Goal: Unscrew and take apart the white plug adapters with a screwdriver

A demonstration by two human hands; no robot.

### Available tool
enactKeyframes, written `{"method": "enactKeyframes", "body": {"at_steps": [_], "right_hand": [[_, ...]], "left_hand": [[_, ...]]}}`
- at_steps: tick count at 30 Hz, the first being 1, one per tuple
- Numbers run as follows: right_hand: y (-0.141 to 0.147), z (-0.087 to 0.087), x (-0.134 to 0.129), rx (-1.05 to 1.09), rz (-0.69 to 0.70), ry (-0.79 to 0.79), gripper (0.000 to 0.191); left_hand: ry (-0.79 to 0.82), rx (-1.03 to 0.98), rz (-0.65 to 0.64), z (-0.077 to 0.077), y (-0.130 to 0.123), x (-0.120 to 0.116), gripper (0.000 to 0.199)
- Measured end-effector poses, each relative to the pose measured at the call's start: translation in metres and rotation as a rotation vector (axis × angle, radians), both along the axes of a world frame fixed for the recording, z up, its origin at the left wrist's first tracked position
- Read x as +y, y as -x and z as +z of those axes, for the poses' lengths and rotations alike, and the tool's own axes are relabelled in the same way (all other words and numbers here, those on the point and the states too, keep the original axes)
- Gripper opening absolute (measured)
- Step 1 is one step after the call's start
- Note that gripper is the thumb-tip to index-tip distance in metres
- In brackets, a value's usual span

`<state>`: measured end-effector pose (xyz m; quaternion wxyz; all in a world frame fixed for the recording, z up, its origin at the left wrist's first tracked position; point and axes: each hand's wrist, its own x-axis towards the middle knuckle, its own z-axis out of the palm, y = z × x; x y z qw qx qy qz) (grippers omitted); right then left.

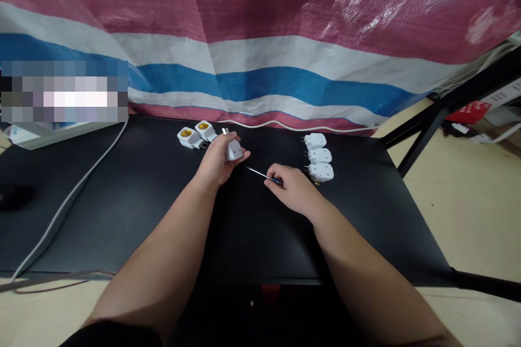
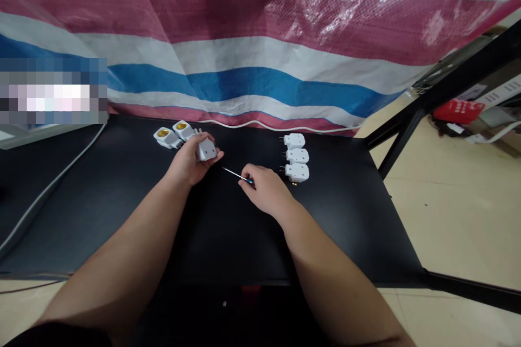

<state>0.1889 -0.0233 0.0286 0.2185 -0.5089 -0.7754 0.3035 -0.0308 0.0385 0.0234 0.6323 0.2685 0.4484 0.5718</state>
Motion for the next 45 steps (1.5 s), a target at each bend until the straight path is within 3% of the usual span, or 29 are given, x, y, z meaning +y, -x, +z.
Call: {"method": "enactKeyframes", "body": {"at_steps": [4, 10, 17, 22, 28, 34, 45], "right_hand": [[0.007, -0.001, -0.003, -0.092, 0.062, -0.054, 0.008], [0.025, -0.008, -0.010, -0.173, 0.174, -0.112, 0.014], [0.020, -0.011, -0.011, 0.088, 0.041, -0.026, 0.033], [0.017, -0.017, -0.005, 0.311, -0.159, -0.116, 0.048], [0.016, -0.018, 0.000, 0.460, -0.150, -0.080, 0.042], [0.009, -0.014, 0.005, 0.560, -0.150, 0.032, 0.038], [0.000, -0.009, 0.007, 0.608, -0.138, 0.206, 0.039]], "left_hand": [[-0.044, 0.018, -0.020, -0.001, 0.002, 0.000, 0.032], [-0.129, 0.087, -0.273, -0.004, -0.001, -0.007, 0.045], [-0.064, 0.127, -0.250, -0.007, -0.004, -0.004, 0.037], [-0.137, 0.026, -0.385, -0.010, -0.008, -0.003, 0.027], [-0.246, 0.113, -0.536, -0.009, -0.010, -0.014, 0.037], [-0.383, 0.212, -0.564, -0.005, -0.006, -0.017, 0.034], [-0.409, 0.240, -0.603, -0.008, -0.003, -0.013, 0.035]]}}
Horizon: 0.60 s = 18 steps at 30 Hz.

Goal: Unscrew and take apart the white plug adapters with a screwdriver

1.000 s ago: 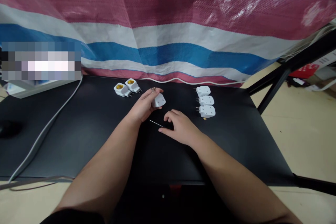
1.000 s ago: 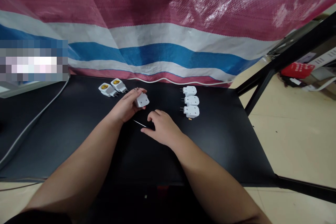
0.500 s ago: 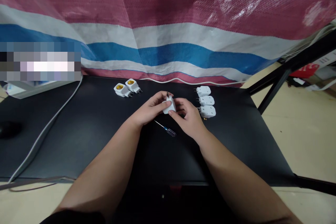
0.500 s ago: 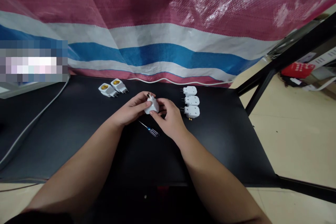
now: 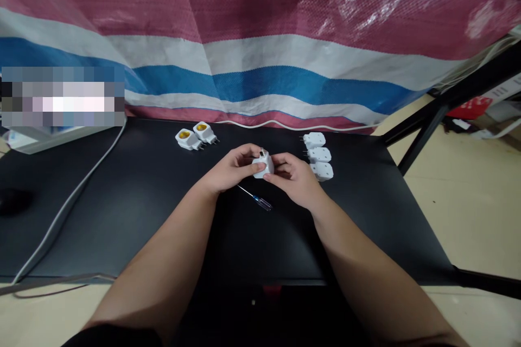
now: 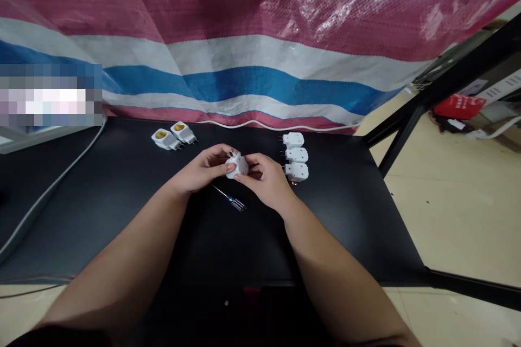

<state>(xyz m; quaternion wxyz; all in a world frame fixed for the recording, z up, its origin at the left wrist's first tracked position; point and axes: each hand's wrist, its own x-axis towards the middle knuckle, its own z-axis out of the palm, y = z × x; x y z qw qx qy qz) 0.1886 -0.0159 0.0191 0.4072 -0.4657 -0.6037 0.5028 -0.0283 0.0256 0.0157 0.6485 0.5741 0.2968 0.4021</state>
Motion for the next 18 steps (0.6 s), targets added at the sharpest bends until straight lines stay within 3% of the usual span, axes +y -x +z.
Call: {"method": "enactKeyframes", "body": {"at_steps": [18], "right_hand": [[-0.0016, 0.0020, 0.0001, 0.027, -0.035, -0.027, 0.038]], "left_hand": [[-0.004, -0.081, -0.055, -0.0083, 0.0024, 0.0053, 0.028]]}}
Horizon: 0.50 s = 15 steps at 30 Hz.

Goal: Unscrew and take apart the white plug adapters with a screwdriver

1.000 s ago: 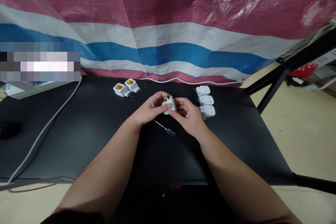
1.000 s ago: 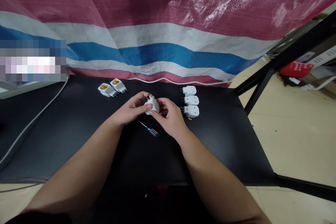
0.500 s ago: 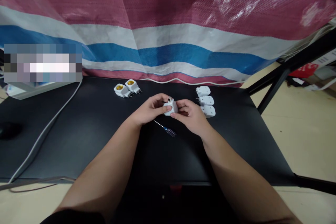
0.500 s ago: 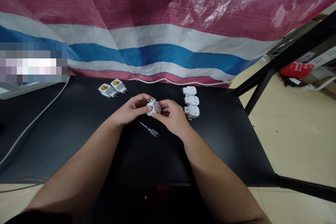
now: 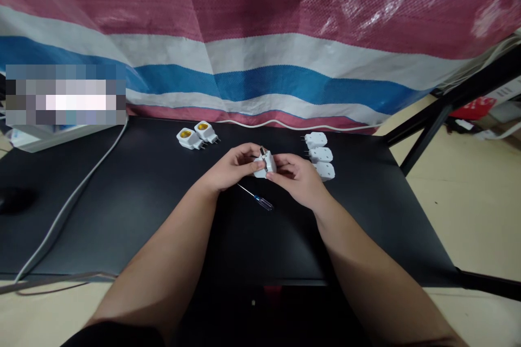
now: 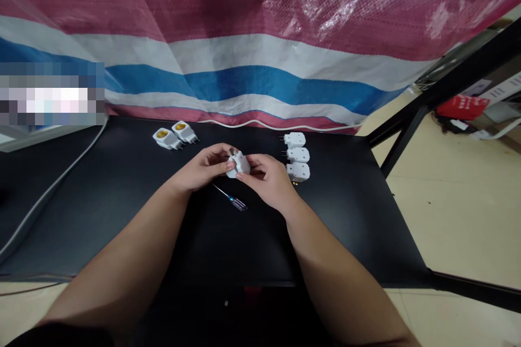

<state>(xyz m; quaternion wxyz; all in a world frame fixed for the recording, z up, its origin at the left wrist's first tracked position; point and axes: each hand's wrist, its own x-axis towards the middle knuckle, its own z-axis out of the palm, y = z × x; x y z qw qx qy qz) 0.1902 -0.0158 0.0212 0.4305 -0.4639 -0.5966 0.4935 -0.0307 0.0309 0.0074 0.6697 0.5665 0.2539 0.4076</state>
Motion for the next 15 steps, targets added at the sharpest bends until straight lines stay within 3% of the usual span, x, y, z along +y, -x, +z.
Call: {"method": "enactKeyframes", "body": {"at_steps": [15], "right_hand": [[-0.005, -0.011, 0.003, -0.090, -0.006, -0.035, 0.045]], "left_hand": [[-0.072, 0.045, 0.015, -0.003, 0.000, 0.000, 0.034]]}}
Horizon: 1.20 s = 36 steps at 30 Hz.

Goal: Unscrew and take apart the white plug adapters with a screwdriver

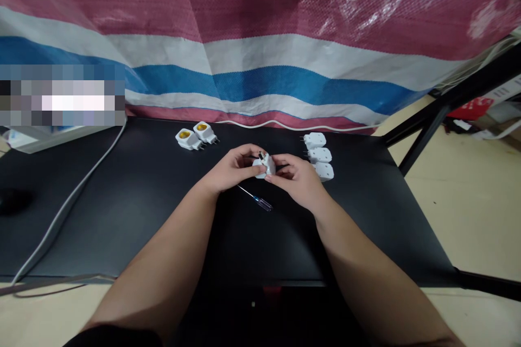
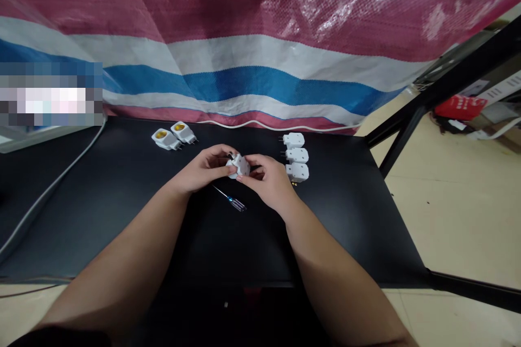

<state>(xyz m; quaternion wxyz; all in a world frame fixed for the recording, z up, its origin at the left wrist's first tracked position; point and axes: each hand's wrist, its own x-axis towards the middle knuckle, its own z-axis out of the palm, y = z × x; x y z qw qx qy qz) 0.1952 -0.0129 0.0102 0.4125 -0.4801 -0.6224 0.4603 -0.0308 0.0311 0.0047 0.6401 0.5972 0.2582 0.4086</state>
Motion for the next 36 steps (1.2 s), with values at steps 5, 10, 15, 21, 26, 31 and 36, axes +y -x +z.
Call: {"method": "enactKeyframes", "body": {"at_steps": [5, 10, 15, 21, 26, 31, 36], "right_hand": [[0.000, 0.000, 0.000, 0.017, -0.016, 0.003, 0.044], [0.001, 0.002, -0.002, 0.009, -0.013, 0.032, 0.041], [0.002, 0.007, -0.004, 0.011, 0.009, 0.033, 0.036], [0.004, 0.010, -0.003, 0.020, -0.027, -0.017, 0.036], [0.003, 0.012, -0.007, -0.082, 0.017, -0.048, 0.041], [0.001, 0.015, -0.010, -0.329, 0.219, -0.081, 0.028], [0.001, 0.014, -0.009, -0.507, 0.243, -0.154, 0.028]], "left_hand": [[-0.059, 0.031, 0.042, -0.002, 0.000, 0.001, 0.035], [-0.047, 0.039, 0.054, 0.000, -0.001, 0.000, 0.035], [-0.035, 0.049, 0.072, 0.003, -0.001, -0.001, 0.034], [0.042, -0.007, 0.149, 0.001, -0.002, 0.000, 0.033], [0.153, -0.096, 0.323, 0.003, -0.002, 0.002, 0.034], [0.085, -0.116, 0.445, -0.001, -0.002, 0.007, 0.035], [0.000, -0.082, 0.472, -0.004, -0.002, 0.009, 0.036]]}}
